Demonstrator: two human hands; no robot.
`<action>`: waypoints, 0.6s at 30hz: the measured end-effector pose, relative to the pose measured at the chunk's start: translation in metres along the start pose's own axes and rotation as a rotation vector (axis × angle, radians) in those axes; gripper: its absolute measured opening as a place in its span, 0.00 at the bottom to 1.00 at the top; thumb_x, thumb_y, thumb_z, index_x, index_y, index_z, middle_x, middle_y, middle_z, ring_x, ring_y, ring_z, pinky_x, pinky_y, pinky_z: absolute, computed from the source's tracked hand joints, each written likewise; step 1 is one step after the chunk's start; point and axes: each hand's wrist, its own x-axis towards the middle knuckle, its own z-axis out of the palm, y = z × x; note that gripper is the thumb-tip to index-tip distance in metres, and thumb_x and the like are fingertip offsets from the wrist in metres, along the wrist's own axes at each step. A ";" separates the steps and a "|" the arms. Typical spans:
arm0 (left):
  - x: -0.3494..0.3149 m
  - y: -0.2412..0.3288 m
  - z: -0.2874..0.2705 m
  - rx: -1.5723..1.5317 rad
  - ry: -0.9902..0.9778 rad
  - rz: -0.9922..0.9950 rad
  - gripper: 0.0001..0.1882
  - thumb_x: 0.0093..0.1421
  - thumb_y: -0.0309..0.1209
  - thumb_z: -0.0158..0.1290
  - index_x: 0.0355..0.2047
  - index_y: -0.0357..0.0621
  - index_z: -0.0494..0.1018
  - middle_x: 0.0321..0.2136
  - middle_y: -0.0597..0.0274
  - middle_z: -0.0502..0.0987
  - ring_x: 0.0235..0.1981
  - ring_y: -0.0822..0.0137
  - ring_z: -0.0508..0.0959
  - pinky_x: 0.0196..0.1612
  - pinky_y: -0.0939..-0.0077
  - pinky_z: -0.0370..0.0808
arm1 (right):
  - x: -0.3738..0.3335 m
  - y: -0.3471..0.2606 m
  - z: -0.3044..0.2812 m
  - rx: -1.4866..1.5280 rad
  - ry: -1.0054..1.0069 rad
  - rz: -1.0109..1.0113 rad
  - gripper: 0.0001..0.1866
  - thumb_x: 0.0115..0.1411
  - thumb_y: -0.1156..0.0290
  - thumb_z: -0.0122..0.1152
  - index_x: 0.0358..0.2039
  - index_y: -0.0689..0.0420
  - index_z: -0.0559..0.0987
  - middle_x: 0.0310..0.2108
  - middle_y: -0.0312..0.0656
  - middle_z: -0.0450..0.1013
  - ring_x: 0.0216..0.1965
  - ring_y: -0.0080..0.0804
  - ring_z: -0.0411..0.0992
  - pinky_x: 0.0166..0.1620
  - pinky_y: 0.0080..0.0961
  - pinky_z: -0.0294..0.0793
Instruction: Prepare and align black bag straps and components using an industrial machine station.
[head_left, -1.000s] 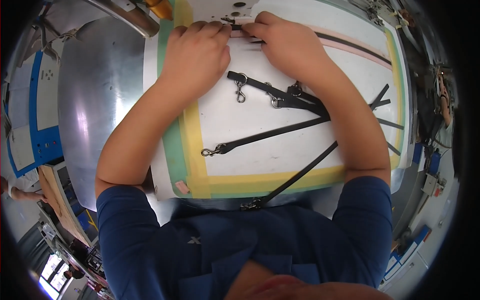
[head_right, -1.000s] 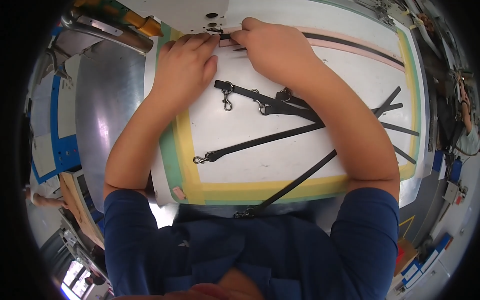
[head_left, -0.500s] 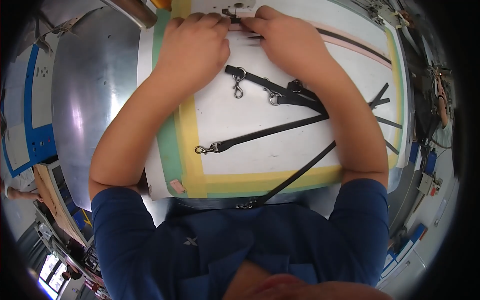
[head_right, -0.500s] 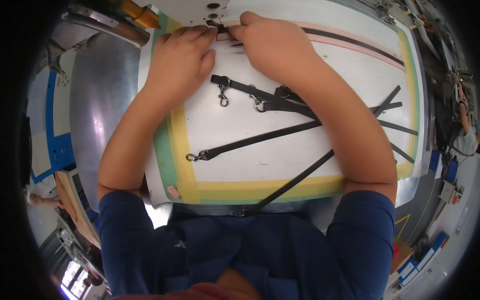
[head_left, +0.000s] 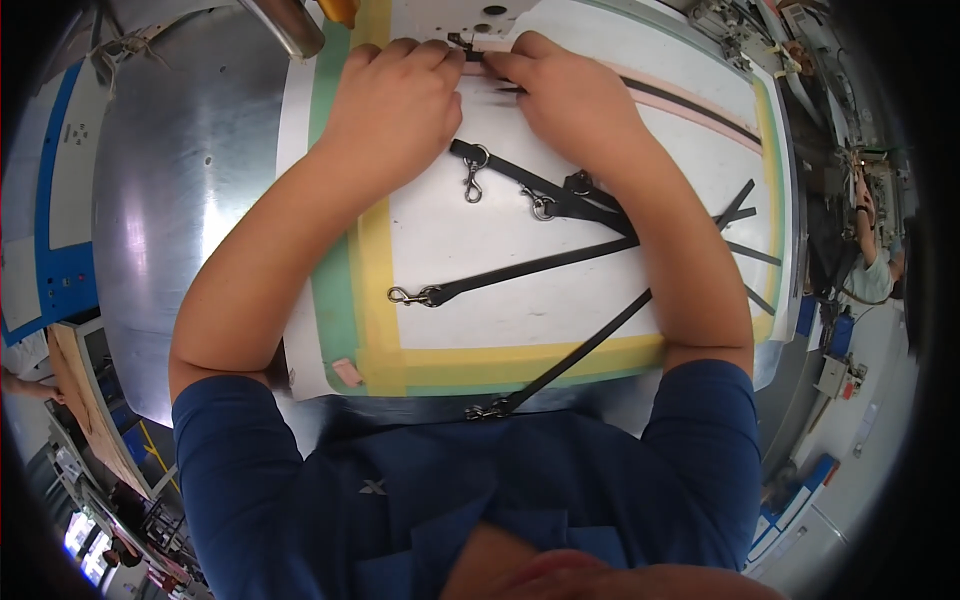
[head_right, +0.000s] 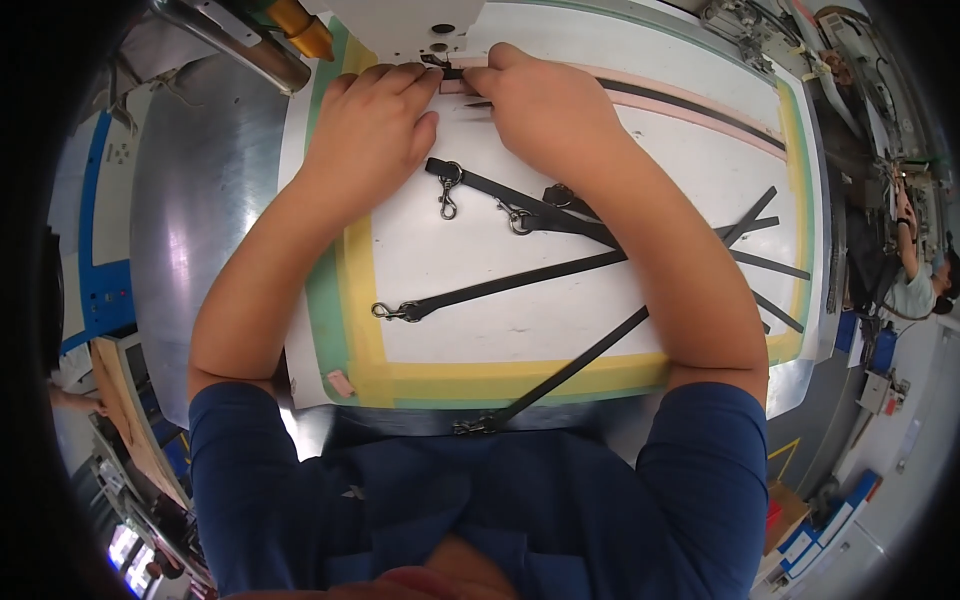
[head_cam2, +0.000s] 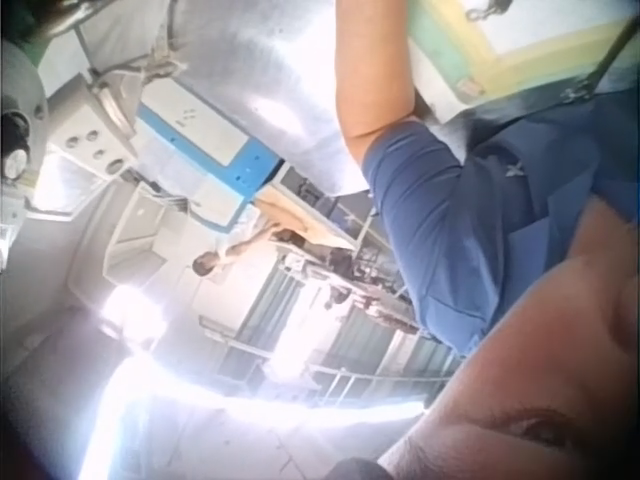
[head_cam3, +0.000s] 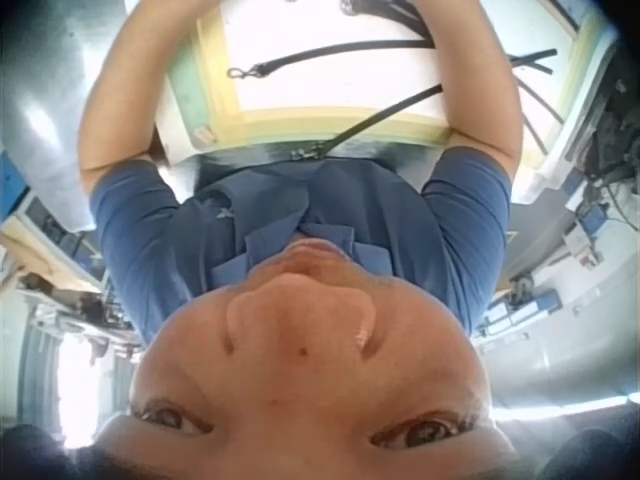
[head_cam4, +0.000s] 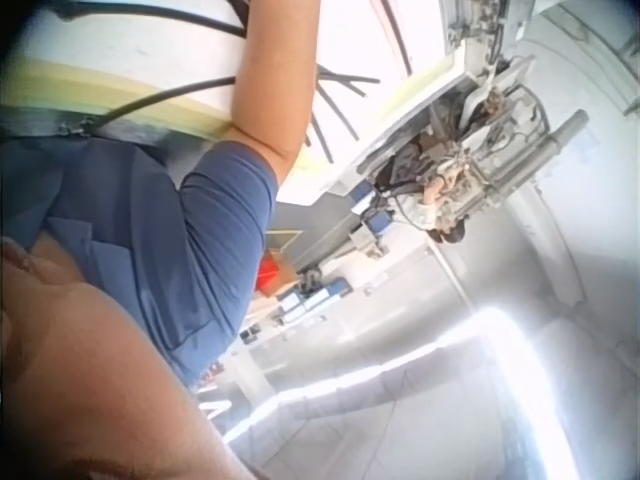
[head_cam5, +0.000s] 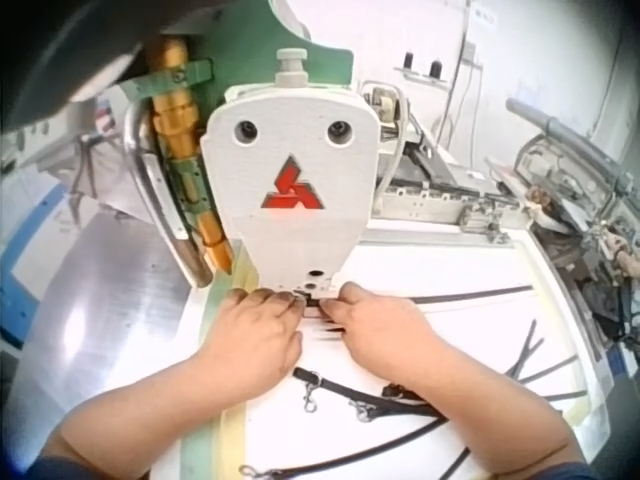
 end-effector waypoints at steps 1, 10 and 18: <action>0.000 0.000 0.000 -0.001 0.001 0.001 0.23 0.65 0.34 0.57 0.60 0.42 0.77 0.54 0.61 0.80 0.54 0.57 0.78 0.60 0.53 0.71 | 0.000 0.000 0.000 -0.004 -0.002 -0.003 0.20 0.64 0.78 0.53 0.54 0.50 0.83 0.45 0.40 0.76 0.44 0.42 0.80 0.44 0.41 0.81; 0.000 -0.001 0.001 -0.022 0.009 -0.003 0.23 0.64 0.33 0.58 0.58 0.42 0.78 0.52 0.61 0.81 0.54 0.58 0.78 0.59 0.55 0.71 | 0.000 -0.002 -0.002 -0.024 0.018 -0.039 0.20 0.62 0.78 0.56 0.53 0.50 0.84 0.43 0.40 0.76 0.43 0.42 0.80 0.44 0.41 0.81; 0.000 0.004 0.005 0.012 0.046 -0.012 0.21 0.64 0.35 0.58 0.56 0.42 0.79 0.49 0.63 0.82 0.52 0.60 0.79 0.57 0.58 0.72 | 0.000 -0.005 -0.004 -0.046 0.007 -0.028 0.19 0.63 0.76 0.55 0.53 0.51 0.84 0.43 0.40 0.76 0.42 0.42 0.81 0.44 0.41 0.81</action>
